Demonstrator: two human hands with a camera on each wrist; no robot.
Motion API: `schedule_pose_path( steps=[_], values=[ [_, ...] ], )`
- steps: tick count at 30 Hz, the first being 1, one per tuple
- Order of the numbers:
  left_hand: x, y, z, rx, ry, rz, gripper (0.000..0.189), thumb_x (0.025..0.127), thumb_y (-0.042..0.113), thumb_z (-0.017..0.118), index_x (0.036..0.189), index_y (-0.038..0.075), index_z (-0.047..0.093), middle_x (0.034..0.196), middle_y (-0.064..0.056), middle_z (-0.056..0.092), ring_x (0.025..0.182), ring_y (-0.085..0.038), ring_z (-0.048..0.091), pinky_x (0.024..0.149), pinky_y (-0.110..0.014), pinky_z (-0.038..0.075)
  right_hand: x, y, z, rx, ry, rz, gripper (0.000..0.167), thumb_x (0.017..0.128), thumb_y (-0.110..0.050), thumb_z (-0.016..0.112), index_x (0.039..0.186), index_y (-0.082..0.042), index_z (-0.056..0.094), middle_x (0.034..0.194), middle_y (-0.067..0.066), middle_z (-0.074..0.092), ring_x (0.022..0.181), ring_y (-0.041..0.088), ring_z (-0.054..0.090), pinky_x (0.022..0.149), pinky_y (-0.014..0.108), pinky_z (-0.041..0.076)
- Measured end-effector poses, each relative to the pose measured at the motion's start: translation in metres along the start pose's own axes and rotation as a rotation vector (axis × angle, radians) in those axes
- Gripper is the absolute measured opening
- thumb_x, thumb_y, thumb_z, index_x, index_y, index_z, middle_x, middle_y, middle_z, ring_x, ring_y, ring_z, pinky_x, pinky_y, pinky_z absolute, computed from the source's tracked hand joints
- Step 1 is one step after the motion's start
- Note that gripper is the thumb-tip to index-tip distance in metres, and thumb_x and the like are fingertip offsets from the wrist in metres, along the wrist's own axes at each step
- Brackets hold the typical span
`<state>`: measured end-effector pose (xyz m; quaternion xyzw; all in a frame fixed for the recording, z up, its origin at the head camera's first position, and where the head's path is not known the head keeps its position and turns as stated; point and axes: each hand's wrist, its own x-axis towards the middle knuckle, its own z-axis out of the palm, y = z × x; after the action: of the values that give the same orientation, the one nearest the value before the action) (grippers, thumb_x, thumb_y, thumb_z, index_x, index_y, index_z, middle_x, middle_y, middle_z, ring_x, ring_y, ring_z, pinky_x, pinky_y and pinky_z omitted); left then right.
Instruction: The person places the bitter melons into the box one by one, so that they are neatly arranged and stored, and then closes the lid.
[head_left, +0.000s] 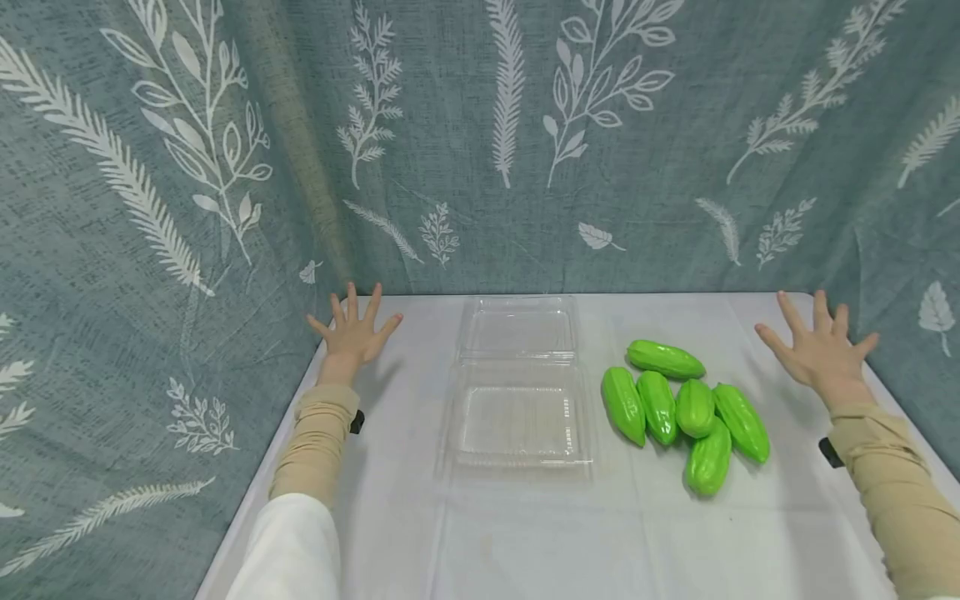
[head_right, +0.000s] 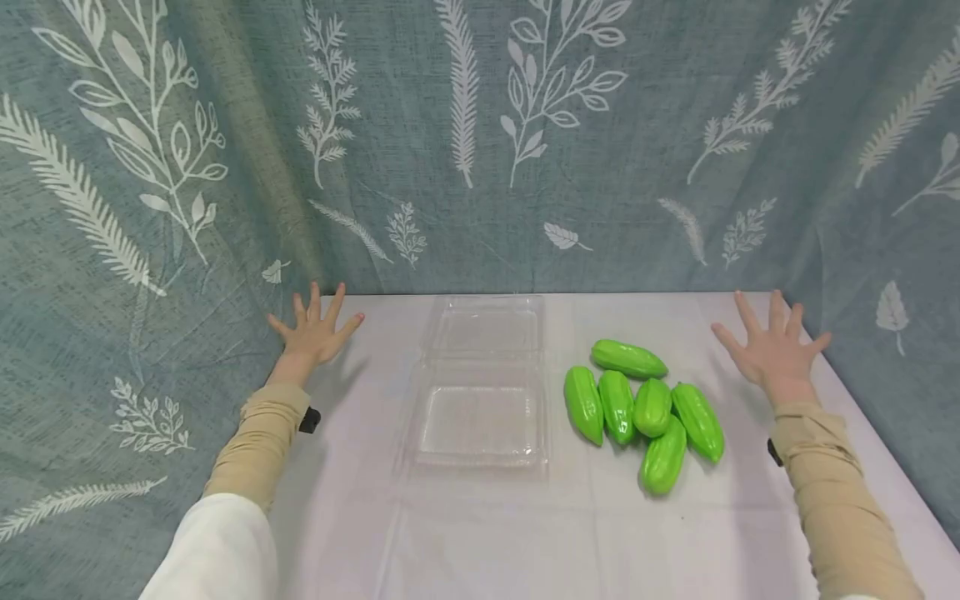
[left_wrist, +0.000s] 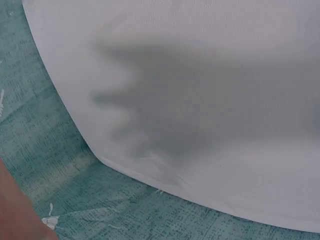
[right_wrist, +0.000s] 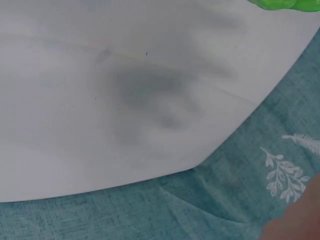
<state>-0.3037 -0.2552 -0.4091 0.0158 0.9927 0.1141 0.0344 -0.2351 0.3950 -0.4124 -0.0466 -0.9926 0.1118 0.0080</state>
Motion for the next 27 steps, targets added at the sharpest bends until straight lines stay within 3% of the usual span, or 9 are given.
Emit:
schedule_pose_path(
  steps=[14, 27],
  values=[
    [-0.001, 0.004, 0.008, 0.014, -0.01, 0.018, 0.08, 0.09, 0.072, 0.016, 0.151, 0.03, -0.014, 0.154, -0.014, -0.03, 0.138, -0.048, -0.026, 0.096, -0.082, -0.016, -0.012, -0.002, 0.006, 0.019, 0.022, -0.039, 0.08, 0.093, -0.066, 0.023, 0.152, -0.023, -0.01, 0.151, 0.035, -0.013, 0.132, 0.065, -0.01, 0.087, 0.089, -0.003],
    [-0.004, 0.011, 0.017, -0.043, -0.002, 0.067, 0.077, 0.092, 0.069, 0.016, 0.151, 0.029, -0.014, 0.156, -0.01, -0.025, 0.14, -0.047, -0.023, 0.099, -0.08, -0.014, -0.021, -0.009, 0.021, 0.028, 0.0, -0.08, 0.078, 0.095, -0.062, 0.024, 0.152, -0.022, -0.011, 0.151, 0.037, -0.009, 0.133, 0.064, -0.004, 0.088, 0.089, 0.002]
  ],
)
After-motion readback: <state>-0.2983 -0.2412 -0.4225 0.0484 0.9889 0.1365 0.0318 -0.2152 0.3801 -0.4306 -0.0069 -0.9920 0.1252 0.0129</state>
